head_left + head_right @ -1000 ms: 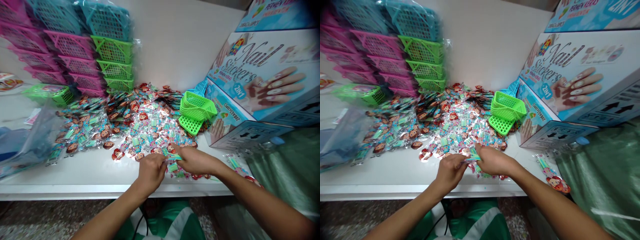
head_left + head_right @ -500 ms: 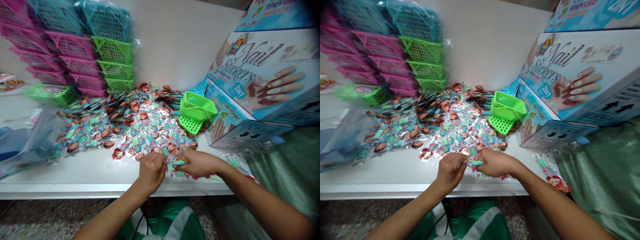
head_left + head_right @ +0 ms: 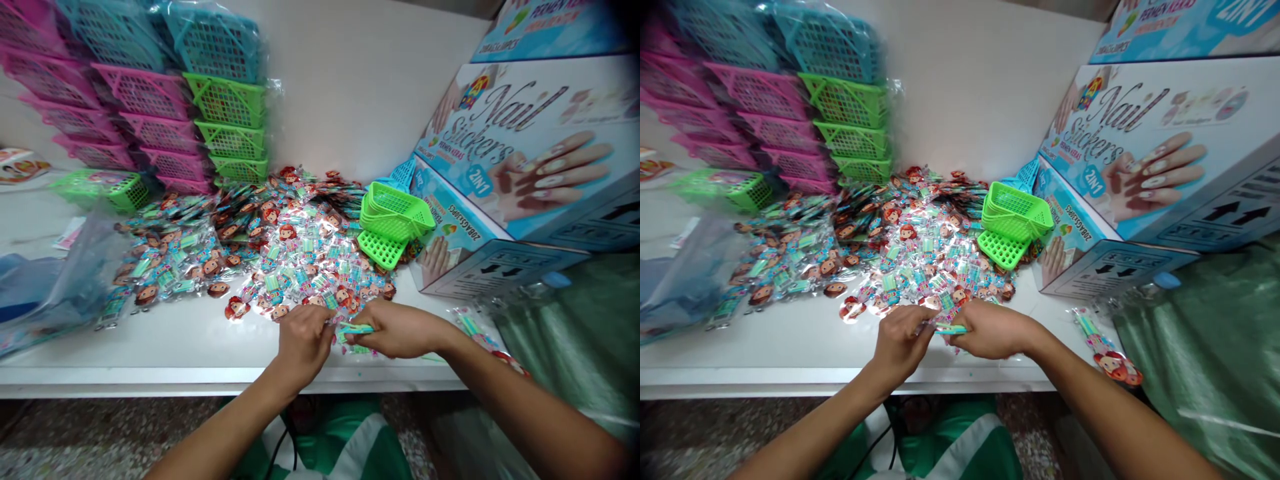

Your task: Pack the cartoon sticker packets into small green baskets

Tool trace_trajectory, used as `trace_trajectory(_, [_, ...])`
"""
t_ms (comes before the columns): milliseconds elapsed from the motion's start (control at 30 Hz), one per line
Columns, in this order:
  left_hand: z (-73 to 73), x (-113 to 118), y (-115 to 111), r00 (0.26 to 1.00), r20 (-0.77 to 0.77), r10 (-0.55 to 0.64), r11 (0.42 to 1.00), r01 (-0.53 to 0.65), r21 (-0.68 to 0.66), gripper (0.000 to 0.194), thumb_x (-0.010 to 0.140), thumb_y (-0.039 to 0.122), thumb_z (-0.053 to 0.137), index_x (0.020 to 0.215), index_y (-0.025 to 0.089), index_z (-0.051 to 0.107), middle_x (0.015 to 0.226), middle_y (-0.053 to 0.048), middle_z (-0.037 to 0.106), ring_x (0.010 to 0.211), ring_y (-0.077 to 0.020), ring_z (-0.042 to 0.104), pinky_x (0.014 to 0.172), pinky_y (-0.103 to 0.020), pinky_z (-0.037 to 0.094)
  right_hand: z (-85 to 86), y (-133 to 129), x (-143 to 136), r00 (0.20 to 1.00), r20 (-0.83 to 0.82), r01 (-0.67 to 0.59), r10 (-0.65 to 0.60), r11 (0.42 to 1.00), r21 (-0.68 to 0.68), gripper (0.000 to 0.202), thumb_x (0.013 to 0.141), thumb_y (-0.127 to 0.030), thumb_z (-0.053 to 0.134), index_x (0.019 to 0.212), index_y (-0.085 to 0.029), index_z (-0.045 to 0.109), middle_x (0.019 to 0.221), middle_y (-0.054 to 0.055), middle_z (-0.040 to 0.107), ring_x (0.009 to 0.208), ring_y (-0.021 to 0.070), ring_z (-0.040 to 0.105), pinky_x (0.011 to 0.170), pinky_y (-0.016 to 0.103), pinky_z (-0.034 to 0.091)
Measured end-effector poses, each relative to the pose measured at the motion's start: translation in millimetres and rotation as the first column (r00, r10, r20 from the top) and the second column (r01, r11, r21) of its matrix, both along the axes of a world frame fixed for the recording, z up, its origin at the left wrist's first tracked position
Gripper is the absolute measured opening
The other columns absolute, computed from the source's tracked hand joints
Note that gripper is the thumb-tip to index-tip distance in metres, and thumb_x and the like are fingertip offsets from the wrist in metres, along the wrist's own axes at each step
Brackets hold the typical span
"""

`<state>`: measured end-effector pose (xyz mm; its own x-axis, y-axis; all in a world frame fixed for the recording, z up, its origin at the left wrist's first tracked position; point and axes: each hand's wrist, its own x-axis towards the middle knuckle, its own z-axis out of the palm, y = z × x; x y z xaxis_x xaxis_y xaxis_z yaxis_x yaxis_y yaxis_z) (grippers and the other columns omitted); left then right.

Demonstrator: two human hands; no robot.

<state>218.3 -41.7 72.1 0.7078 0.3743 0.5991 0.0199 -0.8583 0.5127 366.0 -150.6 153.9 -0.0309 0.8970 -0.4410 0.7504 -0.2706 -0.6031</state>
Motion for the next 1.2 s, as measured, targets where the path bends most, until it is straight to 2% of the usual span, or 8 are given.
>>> trace_trajectory(433, [0.2, -1, -1, 1.000, 0.003, -0.024, 0.999, 0.024, 0.035, 0.012, 0.081, 0.016, 0.052, 0.089, 0.018, 0.062, 0.079, -0.004, 0.071, 0.074, -0.0191, 0.066, 0.068, -0.031, 0.048, 11.5, 5, -5, 0.996, 0.081, 0.053, -0.048, 0.996, -0.068, 0.026, 0.082, -0.025, 0.048, 0.058, -0.017, 0.041, 0.043, -0.007, 0.035, 0.042, 0.0058, 0.030, 0.045, 0.020, 0.019])
trace_trajectory(633, [0.5, -1, 0, 0.999, 0.021, -0.028, 0.998, 0.027, 0.053, 0.010, 0.081, 0.016, 0.054, 0.088, 0.018, 0.061, 0.077, -0.004, 0.071, 0.072, -0.0182, 0.066, 0.067, -0.030, 0.047, 8.4, 8, 0, 0.992, 0.127, 0.027, -0.017, 0.997, -0.078, 0.027, 0.083, -0.028, 0.047, 0.059, -0.017, 0.045, 0.044, -0.005, 0.039, 0.041, 0.0060, 0.035, 0.043, 0.019, 0.022])
trace_trajectory(767, [-1.2, -1, 0, 1.000, -0.009, -0.012, 0.997, 0.012, 0.079, 0.011, 0.079, 0.015, 0.054, 0.086, 0.018, 0.061, 0.077, -0.004, 0.071, 0.073, -0.0192, 0.066, 0.066, -0.031, 0.047, 5.9, 8, -1, 0.961, 0.277, 0.015, 0.012, 0.995, -0.095, 0.026, 0.082, -0.028, 0.045, 0.060, -0.016, 0.054, 0.047, -0.001, 0.047, 0.043, 0.0095, 0.042, 0.043, 0.021, 0.026])
trace_trajectory(867, [-1.1, 0, -2, 0.998, -0.068, 0.013, 0.996, -0.006, 0.092, 0.012, 0.078, 0.015, 0.053, 0.086, 0.019, 0.061, 0.077, -0.004, 0.071, 0.072, -0.0198, 0.066, 0.065, -0.032, 0.047, 4.8, 8, -8, 0.888, 0.459, 0.008, 0.040, 0.995, -0.102, 0.025, 0.079, -0.025, 0.044, 0.065, -0.014, 0.061, 0.059, 0.008, 0.061, 0.054, 0.0160, 0.055, 0.048, 0.024, 0.032])
trace_trajectory(967, [0.3, 0, -5, 0.993, -0.111, 0.042, 0.994, -0.030, 0.110, 0.013, 0.076, 0.014, 0.054, 0.085, 0.019, 0.061, 0.074, -0.003, 0.070, 0.069, -0.0204, 0.066, 0.062, -0.031, 0.047, 1.0, 7, -14, 0.803, 0.595, -0.001, 0.034, 0.998, -0.056, 0.028, 0.076, -0.021, 0.047, 0.093, -0.010, 0.066, 0.080, 0.017, 0.068, 0.074, 0.0250, 0.064, 0.057, 0.028, 0.040])
trace_trajectory(1067, [2.5, 1, -7, 0.987, -0.149, 0.055, 0.990, -0.035, 0.133, 0.013, 0.074, 0.013, 0.054, 0.082, 0.020, 0.061, 0.070, -0.003, 0.068, 0.067, -0.0202, 0.065, 0.060, -0.031, 0.046, -3.9, 7, -19, 0.752, 0.659, 0.007, 0.015, 1.000, -0.030, 0.062, 0.075, -0.014, 0.047, 0.135, -0.002, 0.038, 0.088, 0.020, 0.069, 0.080, 0.0295, 0.065, 0.062, 0.032, 0.044])
trace_trajectory(1133, [4.3, 2, -8, 0.983, -0.175, 0.052, 0.988, -0.025, 0.151, 0.011, 0.074, 0.013, 0.055, 0.081, 0.019, 0.060, 0.069, -0.003, 0.068, 0.067, -0.0207, 0.064, 0.060, -0.031, 0.046, -5.3, 8, -21, 0.733, 0.680, 0.021, 0.013, 0.999, -0.042, 0.076, 0.073, -0.011, 0.047, 0.142, 0.002, 0.019, 0.085, 0.020, 0.069, 0.078, 0.0297, 0.065, 0.061, 0.033, 0.045])
trace_trajectory(1200, [6.4, 2, -9, 0.979, -0.199, 0.052, 0.986, -0.019, 0.164, 0.009, 0.074, 0.013, 0.054, 0.080, 0.019, 0.059, 0.069, -0.003, 0.067, 0.066, -0.0215, 0.064, 0.059, -0.032, 0.046, -5.0, 10, -22, 0.727, 0.686, 0.027, 0.014, 0.998, -0.050, 0.081, 0.072, -0.008, 0.047, 0.144, 0.002, 0.012, 0.082, 0.019, 0.069, 0.075, 0.0288, 0.066, 0.061, 0.032, 0.045])
